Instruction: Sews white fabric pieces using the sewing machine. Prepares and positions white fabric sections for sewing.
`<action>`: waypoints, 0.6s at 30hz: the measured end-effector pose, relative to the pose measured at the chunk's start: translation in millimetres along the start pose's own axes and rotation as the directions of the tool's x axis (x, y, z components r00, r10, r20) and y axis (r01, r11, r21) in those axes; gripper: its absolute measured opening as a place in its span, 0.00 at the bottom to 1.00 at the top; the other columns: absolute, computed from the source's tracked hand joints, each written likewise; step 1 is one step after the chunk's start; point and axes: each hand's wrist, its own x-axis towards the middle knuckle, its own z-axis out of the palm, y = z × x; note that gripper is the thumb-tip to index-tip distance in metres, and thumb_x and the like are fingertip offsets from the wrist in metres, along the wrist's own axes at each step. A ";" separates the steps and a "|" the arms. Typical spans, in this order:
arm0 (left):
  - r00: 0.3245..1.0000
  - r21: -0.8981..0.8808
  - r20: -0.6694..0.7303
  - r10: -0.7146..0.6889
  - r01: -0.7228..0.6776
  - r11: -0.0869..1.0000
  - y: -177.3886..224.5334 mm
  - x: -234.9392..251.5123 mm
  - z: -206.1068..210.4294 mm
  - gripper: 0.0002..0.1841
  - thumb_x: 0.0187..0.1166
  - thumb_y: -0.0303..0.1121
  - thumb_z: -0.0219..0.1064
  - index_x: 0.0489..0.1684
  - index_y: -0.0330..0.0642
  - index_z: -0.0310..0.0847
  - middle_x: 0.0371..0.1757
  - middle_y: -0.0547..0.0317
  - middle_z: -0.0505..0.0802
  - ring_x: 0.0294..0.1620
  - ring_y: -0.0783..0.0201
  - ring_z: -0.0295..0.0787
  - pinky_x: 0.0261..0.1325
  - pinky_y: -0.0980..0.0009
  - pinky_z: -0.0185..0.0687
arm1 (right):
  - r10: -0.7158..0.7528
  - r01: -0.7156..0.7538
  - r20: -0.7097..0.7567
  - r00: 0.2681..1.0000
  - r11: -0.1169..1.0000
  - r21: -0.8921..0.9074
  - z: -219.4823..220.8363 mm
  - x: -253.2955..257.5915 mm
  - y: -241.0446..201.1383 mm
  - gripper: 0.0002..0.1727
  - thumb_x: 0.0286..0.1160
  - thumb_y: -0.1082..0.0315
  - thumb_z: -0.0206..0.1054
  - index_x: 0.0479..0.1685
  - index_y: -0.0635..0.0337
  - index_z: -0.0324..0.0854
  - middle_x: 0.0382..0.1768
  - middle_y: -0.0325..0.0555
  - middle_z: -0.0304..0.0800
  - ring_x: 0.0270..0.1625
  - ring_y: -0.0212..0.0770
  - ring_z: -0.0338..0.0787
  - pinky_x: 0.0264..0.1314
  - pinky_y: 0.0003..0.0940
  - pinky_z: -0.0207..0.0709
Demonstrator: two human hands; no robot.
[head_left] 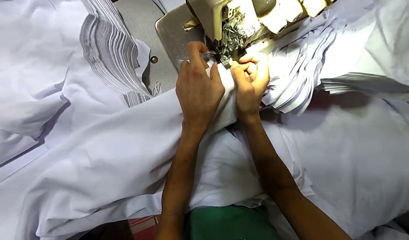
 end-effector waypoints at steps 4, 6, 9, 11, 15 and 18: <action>1.000 0.008 -0.004 -0.002 0.003 1.000 -0.3 2.7 -0.3 0.22 0.75 0.37 0.70 0.68 0.43 0.75 0.34 0.61 0.90 0.36 0.60 0.88 0.38 0.62 0.81 | -0.038 0.037 -0.024 0.999 0.999 -0.035 2.8 0.9 1.5 0.05 0.79 0.74 0.64 0.47 0.63 0.74 0.21 0.37 0.80 0.23 0.30 0.80 0.27 0.24 0.74; 1.000 0.017 -0.006 -0.003 0.003 1.000 0.3 2.8 0.7 0.22 0.76 0.36 0.70 0.67 0.43 0.76 0.35 0.60 0.90 0.38 0.59 0.88 0.38 0.62 0.82 | -0.051 0.050 -0.034 0.998 0.998 -0.031 3.1 1.5 2.7 0.06 0.78 0.75 0.65 0.47 0.63 0.75 0.20 0.37 0.79 0.23 0.30 0.80 0.26 0.24 0.73; 1.000 0.055 -0.011 0.013 -0.013 0.998 1.7 0.9 2.4 0.20 0.76 0.37 0.68 0.66 0.43 0.77 0.36 0.59 0.90 0.41 0.57 0.88 0.41 0.61 0.82 | -0.055 0.054 -0.031 0.998 0.998 -0.022 1.8 3.0 2.7 0.06 0.78 0.75 0.66 0.47 0.63 0.75 0.20 0.36 0.78 0.22 0.29 0.79 0.25 0.23 0.73; 0.997 0.079 -0.001 0.079 -0.079 0.994 3.3 -11.0 -6.8 0.21 0.78 0.35 0.68 0.67 0.41 0.77 0.42 0.53 0.90 0.48 0.50 0.87 0.46 0.55 0.81 | -0.037 0.036 -0.030 0.999 0.999 -0.032 -0.1 1.5 1.8 0.06 0.80 0.73 0.66 0.47 0.63 0.75 0.22 0.36 0.79 0.23 0.29 0.79 0.25 0.22 0.72; 0.970 0.105 0.019 0.242 -0.242 0.964 -9.5 -61.7 -78.3 0.23 0.83 0.38 0.67 0.74 0.41 0.77 0.71 0.46 0.84 0.74 0.47 0.79 0.72 0.48 0.75 | 0.118 -0.105 0.082 0.990 0.983 -0.154 -27.1 -30.9 -15.1 0.10 0.89 0.60 0.58 0.55 0.56 0.74 0.35 0.37 0.76 0.29 0.24 0.76 0.27 0.16 0.69; 0.944 0.135 -0.267 0.196 -0.165 0.977 -77.6 -133.3 -162.7 0.18 0.82 0.32 0.66 0.65 0.32 0.81 0.72 0.42 0.84 0.78 0.46 0.77 0.80 0.50 0.75 | 0.234 -0.199 0.151 0.960 0.955 -0.220 -52.5 -58.0 -18.1 0.15 0.89 0.55 0.60 0.62 0.53 0.75 0.39 0.39 0.83 0.30 0.29 0.83 0.28 0.22 0.77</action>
